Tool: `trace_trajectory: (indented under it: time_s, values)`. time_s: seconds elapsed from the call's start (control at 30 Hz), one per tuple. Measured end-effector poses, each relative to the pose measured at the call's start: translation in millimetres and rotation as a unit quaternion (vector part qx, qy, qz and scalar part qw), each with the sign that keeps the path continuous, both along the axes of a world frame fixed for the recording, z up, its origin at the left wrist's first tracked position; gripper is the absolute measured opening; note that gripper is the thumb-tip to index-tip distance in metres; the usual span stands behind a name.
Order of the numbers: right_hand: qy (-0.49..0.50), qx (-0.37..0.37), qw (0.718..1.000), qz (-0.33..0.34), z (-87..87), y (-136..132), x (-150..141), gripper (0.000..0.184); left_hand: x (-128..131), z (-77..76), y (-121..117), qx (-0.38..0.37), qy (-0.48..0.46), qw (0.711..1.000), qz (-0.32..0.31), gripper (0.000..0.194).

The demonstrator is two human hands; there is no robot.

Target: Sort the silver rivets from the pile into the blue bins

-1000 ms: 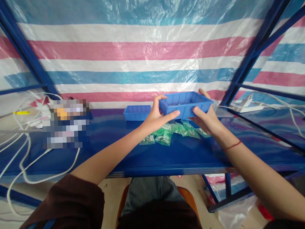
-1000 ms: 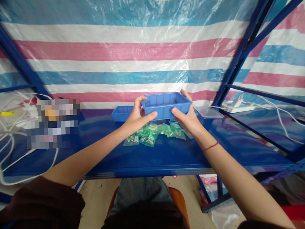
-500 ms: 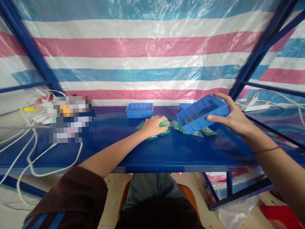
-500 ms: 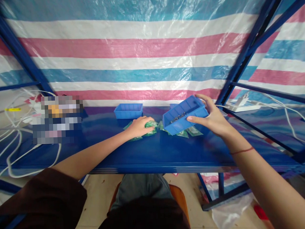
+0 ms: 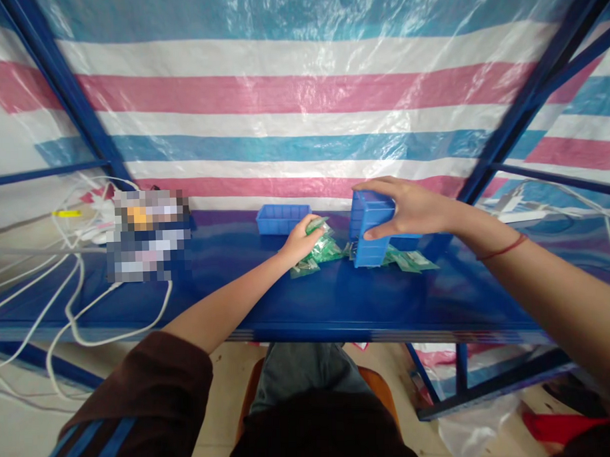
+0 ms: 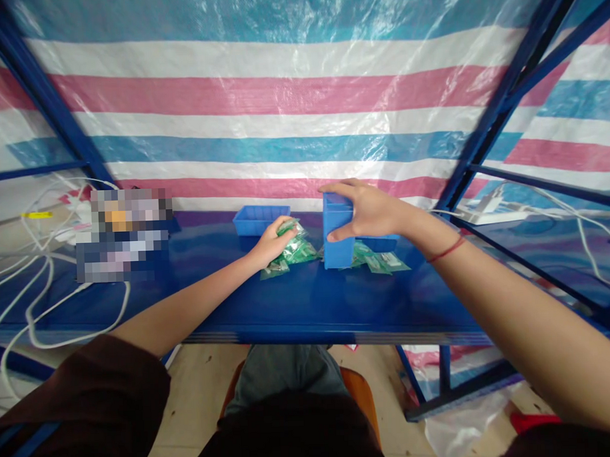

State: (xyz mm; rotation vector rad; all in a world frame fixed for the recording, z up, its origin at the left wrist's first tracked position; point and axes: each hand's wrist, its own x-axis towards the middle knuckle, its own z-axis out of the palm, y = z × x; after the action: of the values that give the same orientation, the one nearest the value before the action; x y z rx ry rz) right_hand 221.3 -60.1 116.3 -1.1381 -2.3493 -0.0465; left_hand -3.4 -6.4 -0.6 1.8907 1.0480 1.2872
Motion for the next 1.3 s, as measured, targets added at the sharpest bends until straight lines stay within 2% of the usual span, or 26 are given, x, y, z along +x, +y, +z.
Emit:
trace_trajectory:
  time_s: [0.17, 0.33, 0.53, 0.73, 0.8, 0.9, 0.97, 1.03, 1.1, 1.17, 1.23, 1.3]
  values:
    - [-0.037, -0.022, 0.998, 0.050, 6.8, 14, -29, 0.076, 0, -1.7, 2, -0.001, -0.018, 1.000, -0.022, 0.023]
    - [-0.080, -0.038, 0.994, 0.057, 8.8, 24, -46, 0.075, 0, -4.8, 6, -0.003, -0.017, 0.999, -0.033, 0.034]
    - [-0.090, -0.033, 0.993, 0.070, 11.0, 42, -40, 0.060, 1, -2.8, 6, 0.031, 0.043, 0.998, -0.043, 0.043]
    - [-0.086, -0.027, 0.994, 0.061, 29.3, 39, -31, 0.055, 1, 1.9, -1, 0.046, 0.110, 0.991, -0.055, 0.048]
    - [-0.108, -0.029, 0.993, 0.049, 38.3, 32, -30, 0.057, 1, 5.1, -4, 0.067, 0.120, 0.989, -0.058, 0.047]
    - [-0.131, -0.026, 0.991, -0.002, 52.1, 19, -27, 0.075, -2, 14.2, -4, 0.123, 0.129, 0.983, -0.041, 0.040]
    - [-0.114, 0.010, 0.993, -0.021, 59.6, 15, -23, 0.086, -10, 21.9, 1, 0.162, 0.146, 0.976, 0.001, 0.036]
    - [-0.079, 0.070, 0.994, -0.033, 62.6, 17, -17, 0.086, -23, 28.4, 8, 0.193, 0.180, 0.963, 0.059, 0.035]
    - [-0.036, 0.125, 0.990, -0.060, 57.6, 26, -10, 0.079, -37, 31.2, 16, 0.198, 0.245, 0.943, 0.109, 0.037]
    - [0.019, 0.153, 0.984, -0.091, 42.0, 42, -4, 0.067, -51, 29.8, 24, 0.170, 0.332, 0.919, 0.128, 0.037]
    - [0.061, 0.162, 0.978, -0.117, 16.8, 62, -1, 0.060, -61, 26.1, 30, 0.128, 0.407, 0.893, 0.140, 0.032]
    - [0.075, 0.135, 0.978, -0.142, -13.7, 80, -1, 0.056, -68, 22.5, 34, 0.106, 0.442, 0.878, 0.150, 0.029]
